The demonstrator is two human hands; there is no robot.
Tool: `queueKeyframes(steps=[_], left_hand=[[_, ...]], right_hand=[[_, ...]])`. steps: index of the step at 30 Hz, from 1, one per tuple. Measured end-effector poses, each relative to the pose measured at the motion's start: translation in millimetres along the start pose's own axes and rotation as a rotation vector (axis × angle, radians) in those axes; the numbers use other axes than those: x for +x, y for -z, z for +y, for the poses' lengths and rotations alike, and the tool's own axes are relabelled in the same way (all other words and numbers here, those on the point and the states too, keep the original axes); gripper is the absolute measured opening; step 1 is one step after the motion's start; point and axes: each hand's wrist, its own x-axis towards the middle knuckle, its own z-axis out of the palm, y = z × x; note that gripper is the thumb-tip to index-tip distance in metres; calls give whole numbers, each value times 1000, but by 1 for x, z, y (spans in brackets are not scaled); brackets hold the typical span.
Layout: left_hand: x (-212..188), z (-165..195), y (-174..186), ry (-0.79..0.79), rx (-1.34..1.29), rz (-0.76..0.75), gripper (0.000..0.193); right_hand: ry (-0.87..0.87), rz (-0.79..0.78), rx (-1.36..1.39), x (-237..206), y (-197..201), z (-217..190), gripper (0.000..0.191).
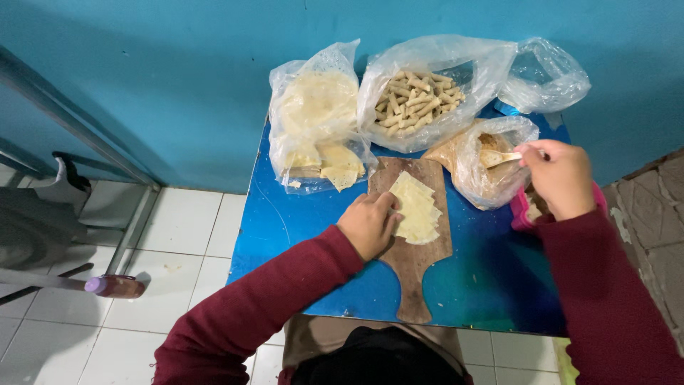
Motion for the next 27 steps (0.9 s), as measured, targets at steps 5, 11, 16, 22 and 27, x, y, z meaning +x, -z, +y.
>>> queueKeyframes(steps=[5,11,16,22,27], left_hand=[[2,3,6,54,42,10,19],[1,-1,13,75,68,0,17],[-1,-4,13,65,140,-68,23],[-5,2,16,116,159,-168,28],[-7,7,15,131,155,-178,21]], right_hand=[[-232,19,290,-4,14,-1,17],[-298,37,451,-32,35,-29,19],[-239,-88,536,-74,29,-62,21],[-130,-209,256,-107,-4,-92,23],[245,-124,85,-126,-17,-111,17]])
